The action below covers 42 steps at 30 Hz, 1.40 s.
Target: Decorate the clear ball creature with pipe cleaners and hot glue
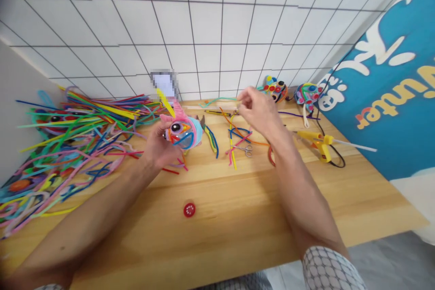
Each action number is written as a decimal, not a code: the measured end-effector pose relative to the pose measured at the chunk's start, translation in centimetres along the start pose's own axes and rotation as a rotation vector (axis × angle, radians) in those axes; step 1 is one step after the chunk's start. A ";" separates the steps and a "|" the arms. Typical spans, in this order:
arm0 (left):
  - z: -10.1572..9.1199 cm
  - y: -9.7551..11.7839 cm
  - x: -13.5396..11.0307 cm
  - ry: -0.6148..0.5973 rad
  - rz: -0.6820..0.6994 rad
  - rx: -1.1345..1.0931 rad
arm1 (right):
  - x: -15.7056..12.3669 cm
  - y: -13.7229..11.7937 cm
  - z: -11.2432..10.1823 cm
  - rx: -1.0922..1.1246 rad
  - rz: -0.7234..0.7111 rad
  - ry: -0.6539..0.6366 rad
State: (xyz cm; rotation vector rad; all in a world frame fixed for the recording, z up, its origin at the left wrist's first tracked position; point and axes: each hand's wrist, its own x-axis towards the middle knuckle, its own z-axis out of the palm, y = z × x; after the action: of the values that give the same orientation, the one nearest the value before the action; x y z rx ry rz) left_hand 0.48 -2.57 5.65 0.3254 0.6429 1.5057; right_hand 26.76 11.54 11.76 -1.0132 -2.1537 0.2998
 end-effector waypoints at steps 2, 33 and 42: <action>-0.2 -0.1 0.0 -0.003 0.009 0.022 | -1.0 -2.7 1.0 0.171 -0.162 -0.036; 1.1 -1.4 0.6 0.085 0.239 0.223 | -3.8 -3.9 8.3 0.328 -0.512 -0.144; 1.4 -1.4 0.5 0.032 0.348 0.265 | -3.6 -3.8 7.8 0.294 -0.517 -0.129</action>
State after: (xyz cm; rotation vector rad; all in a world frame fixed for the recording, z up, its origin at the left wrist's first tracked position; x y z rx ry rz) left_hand 2.41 -1.93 5.90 0.6433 0.8455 1.7608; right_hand 20.68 7.03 6.23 -0.2628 -2.3103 0.4209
